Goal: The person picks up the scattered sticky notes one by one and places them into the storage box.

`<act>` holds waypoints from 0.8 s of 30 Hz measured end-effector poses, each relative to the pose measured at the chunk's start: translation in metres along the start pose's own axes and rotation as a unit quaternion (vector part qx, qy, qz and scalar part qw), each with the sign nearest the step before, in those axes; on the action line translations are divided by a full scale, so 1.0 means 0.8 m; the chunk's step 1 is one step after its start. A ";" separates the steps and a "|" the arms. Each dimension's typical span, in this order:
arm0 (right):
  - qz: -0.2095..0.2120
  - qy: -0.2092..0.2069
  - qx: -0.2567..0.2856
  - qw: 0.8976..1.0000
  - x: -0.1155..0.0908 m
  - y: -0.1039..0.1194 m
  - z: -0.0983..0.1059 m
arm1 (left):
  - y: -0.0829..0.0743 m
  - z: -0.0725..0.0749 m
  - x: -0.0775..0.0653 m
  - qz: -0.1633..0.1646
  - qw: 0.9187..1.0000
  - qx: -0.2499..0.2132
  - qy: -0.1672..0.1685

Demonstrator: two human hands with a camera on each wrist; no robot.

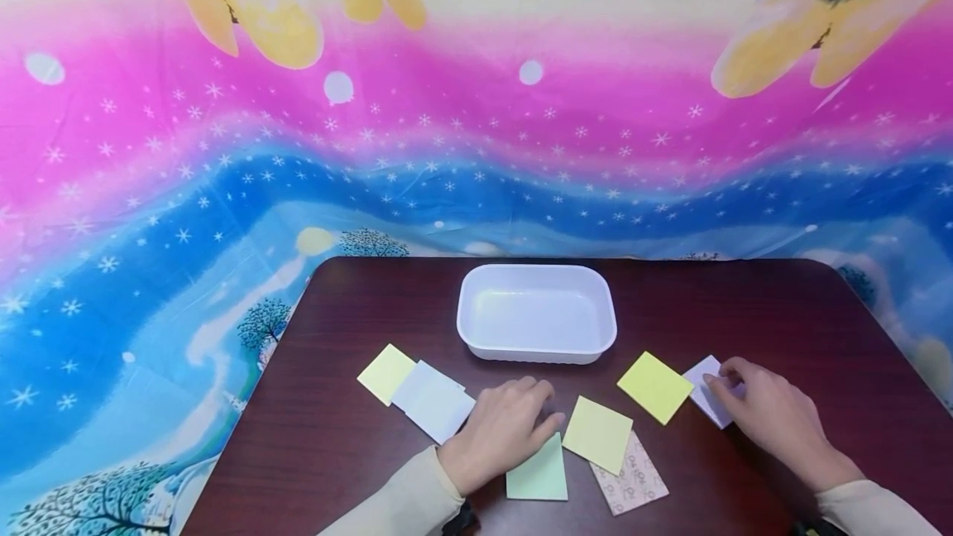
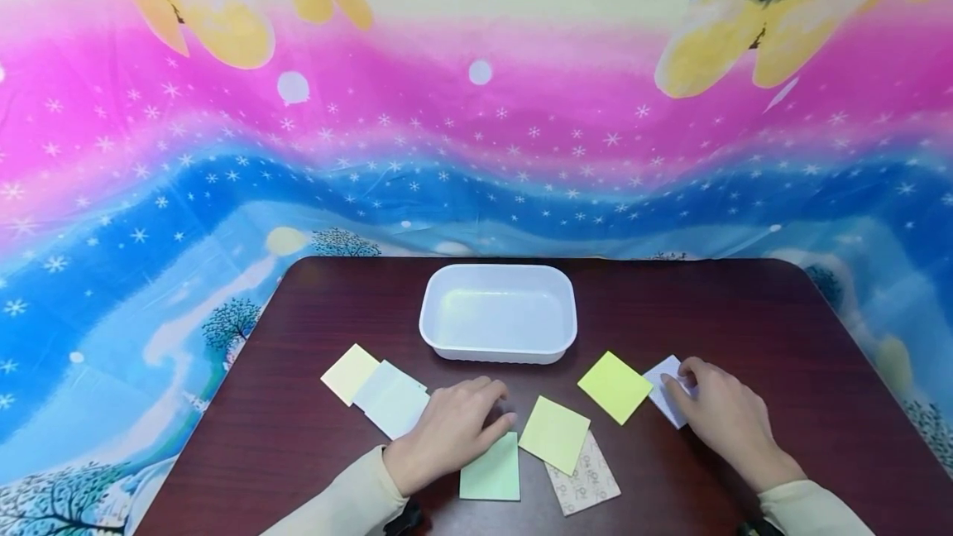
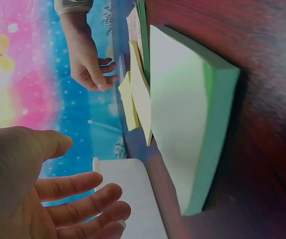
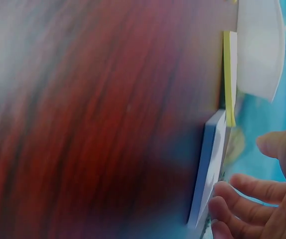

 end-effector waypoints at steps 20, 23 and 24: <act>0.002 0.041 -0.049 0.998 -0.004 -0.022 0.007 | -0.019 -0.012 0.011 -0.015 1.000 0.012 0.001; 0.007 0.050 -0.058 0.997 -0.005 -0.021 0.005 | -0.020 -0.013 0.011 -0.017 1.000 0.013 -0.003; 0.009 0.052 -0.062 0.997 -0.006 -0.021 0.005 | -0.020 -0.013 0.011 -0.018 1.000 0.014 -0.004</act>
Point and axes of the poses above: each hand's wrist, its own x-axis towards the middle knuckle, its own z-axis out of the back of the hand, y = z × x, the point moved 1 cm from there along x, towards the middle knuckle, and after that the axes turned 11 degrees about z, right-handed, at the moved point
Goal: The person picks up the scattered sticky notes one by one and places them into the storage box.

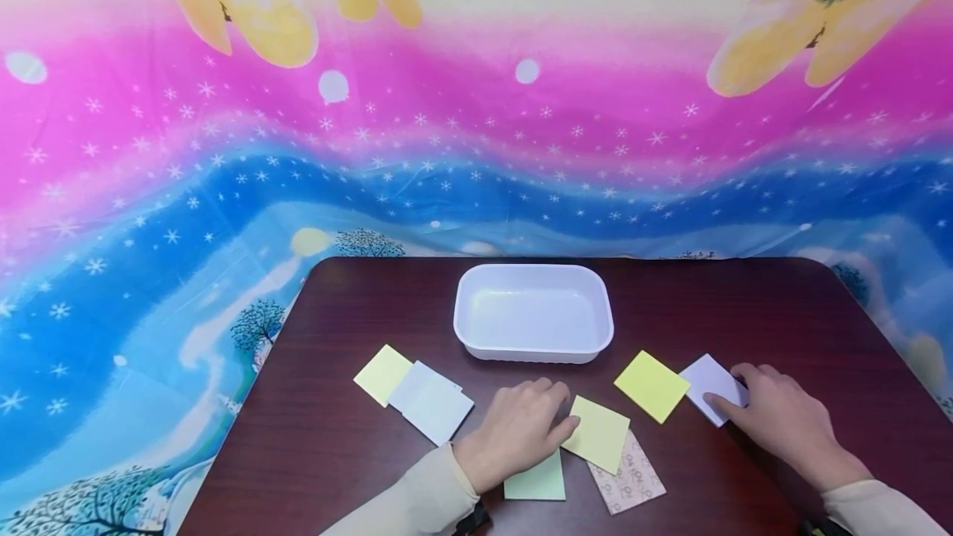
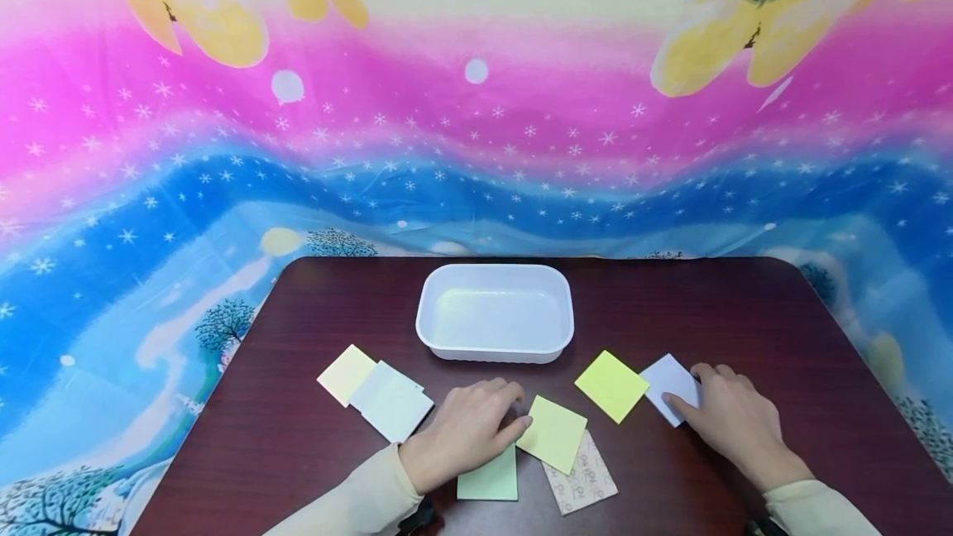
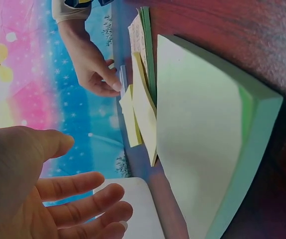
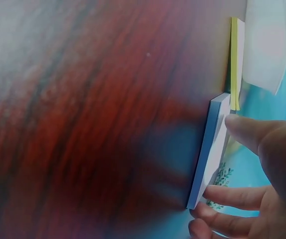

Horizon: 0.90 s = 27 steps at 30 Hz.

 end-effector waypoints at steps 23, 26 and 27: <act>-0.013 0.012 0.005 1.000 0.001 0.003 0.002 | -0.001 -0.004 -0.002 0.000 1.000 0.001 0.016; -0.028 0.018 0.021 0.999 0.001 0.002 0.003 | -0.001 -0.004 -0.002 0.001 1.000 0.001 0.014; -0.033 0.019 0.027 0.999 0.001 0.002 0.003 | -0.001 -0.004 -0.002 0.001 1.000 0.000 0.015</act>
Point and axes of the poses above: each hand's wrist, its own x-axis towards the middle knuckle, its own z-axis out of the back of the hand, y = z × x, the point moved 1 cm from there along x, towards the middle knuckle, and after that the axes turned 11 degrees about z, right-handed, at the moved point
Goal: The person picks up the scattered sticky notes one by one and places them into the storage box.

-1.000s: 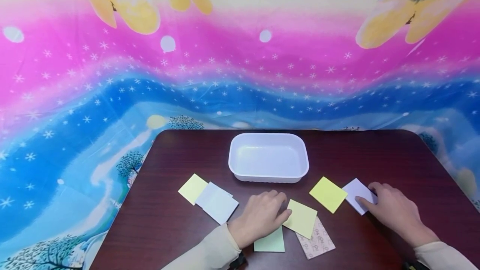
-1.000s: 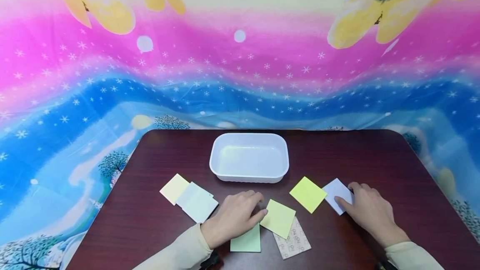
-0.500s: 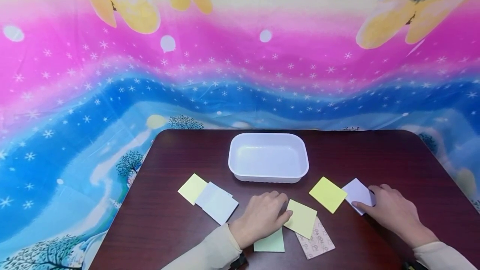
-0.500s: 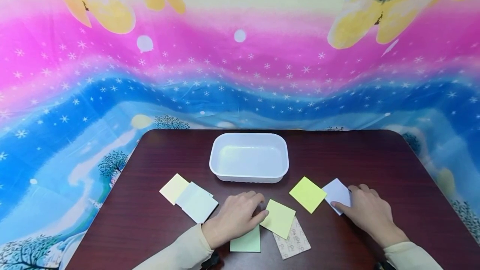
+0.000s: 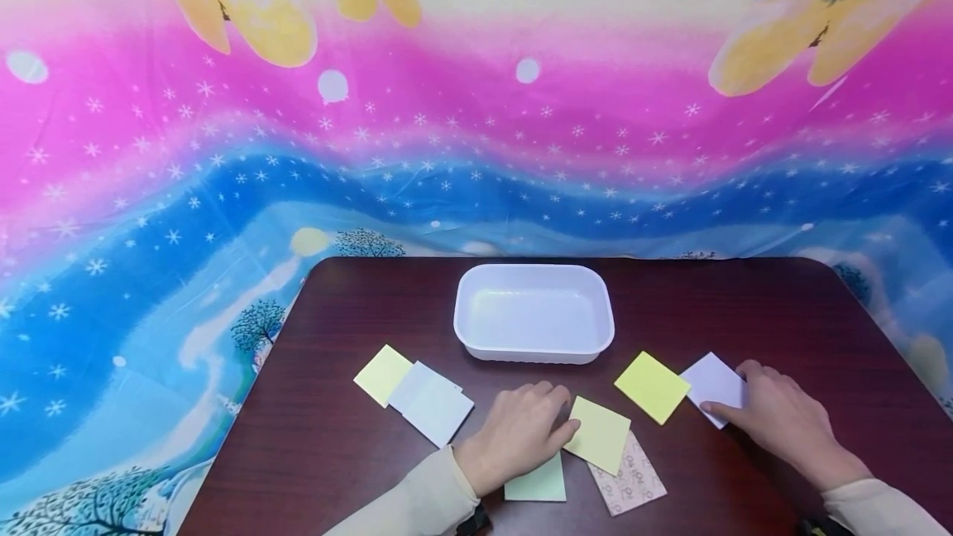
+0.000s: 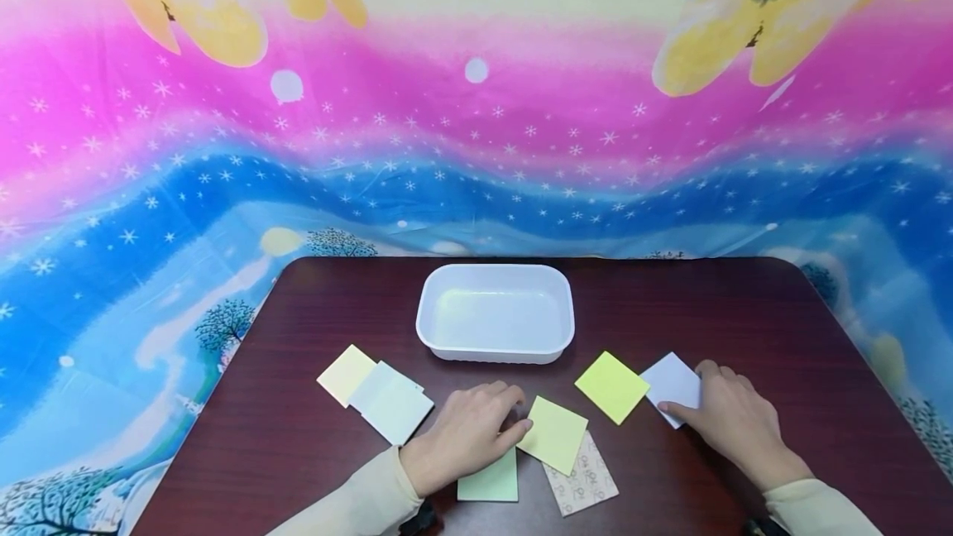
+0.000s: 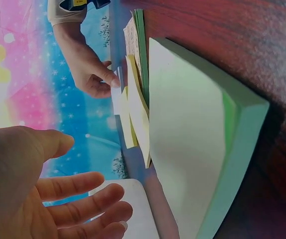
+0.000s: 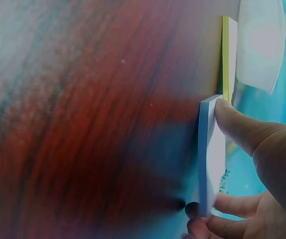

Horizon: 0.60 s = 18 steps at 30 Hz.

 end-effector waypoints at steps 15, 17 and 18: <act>-0.018 0.014 0.044 0.999 -0.002 0.001 0.004 | 0.002 0.000 -0.002 0.002 1.000 0.005 0.005; -0.015 0.007 0.042 0.999 -0.001 0.000 0.005 | 0.002 0.000 -0.002 0.002 1.000 0.006 0.003; -0.013 0.003 0.041 0.999 0.000 0.000 0.006 | 0.003 0.000 -0.002 0.003 1.000 0.006 0.003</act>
Point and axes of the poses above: each hand's wrist, its own x-axis towards the middle knuckle, its own z-axis out of the back of the hand, y = z × x, the point moved 1 cm from there along x, towards the middle knuckle, and after that the axes turned 11 degrees about z, right-handed, at the moved point
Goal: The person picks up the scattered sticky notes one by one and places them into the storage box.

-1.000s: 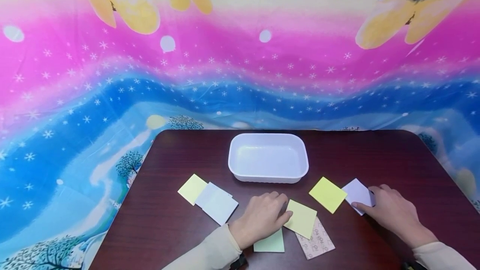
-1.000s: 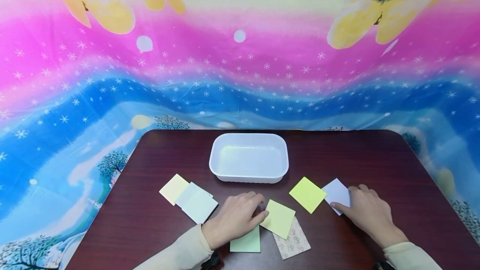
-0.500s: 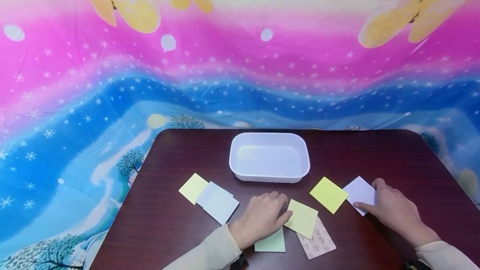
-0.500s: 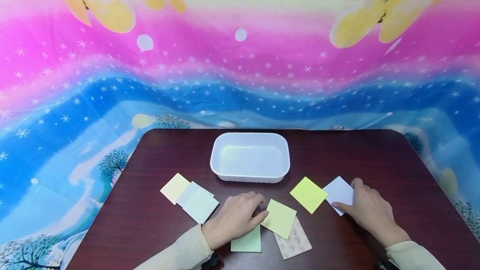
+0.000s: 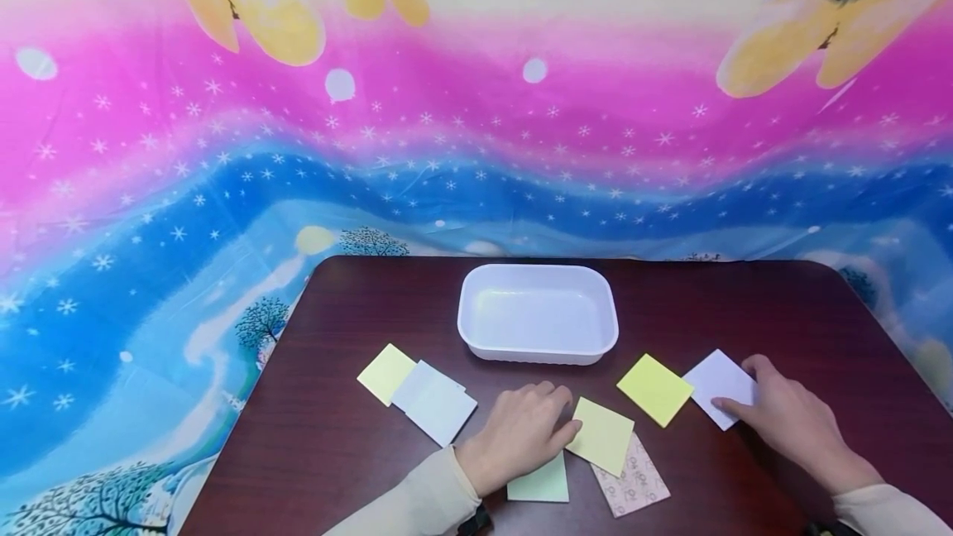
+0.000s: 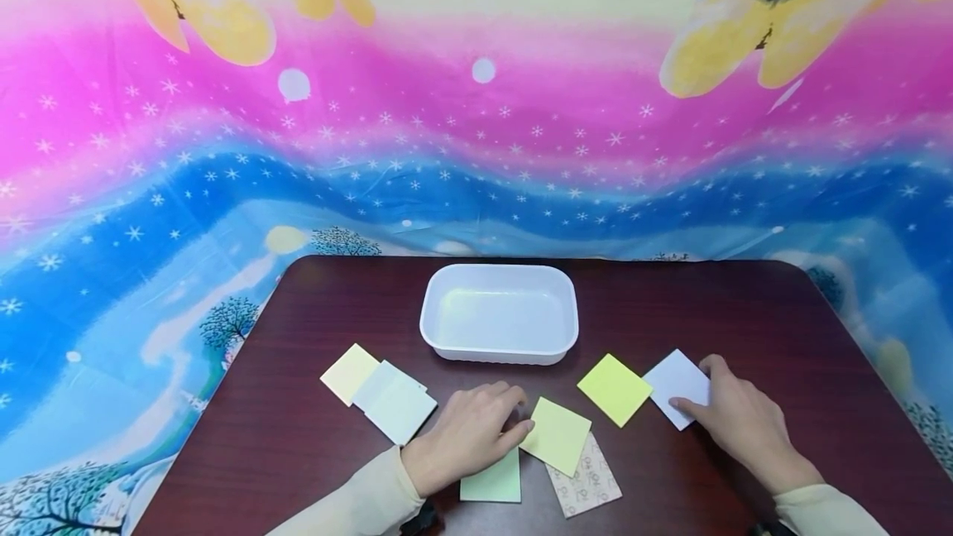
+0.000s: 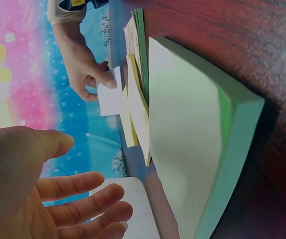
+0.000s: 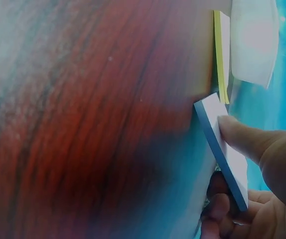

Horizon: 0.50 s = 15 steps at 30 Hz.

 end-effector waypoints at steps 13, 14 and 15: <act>0.055 -0.057 0.003 0.997 0.000 -0.002 0.004 | 0.000 -0.004 -0.001 0.000 1.000 0.000 -0.001; 0.058 -0.063 0.004 0.996 0.000 -0.001 0.004 | 0.000 -0.004 -0.001 0.000 1.000 0.000 0.000; 0.062 -0.069 0.005 0.996 -0.001 -0.001 0.004 | 0.000 -0.005 0.000 0.000 1.000 0.001 0.001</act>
Point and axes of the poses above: each hand's wrist, its own x-axis towards the middle knuckle, its own z-axis out of the back of the hand, y = z × x, the point moved 1 cm from there along x, towards the middle knuckle, and after that the axes turned 11 degrees about z, right-handed, at the moved point
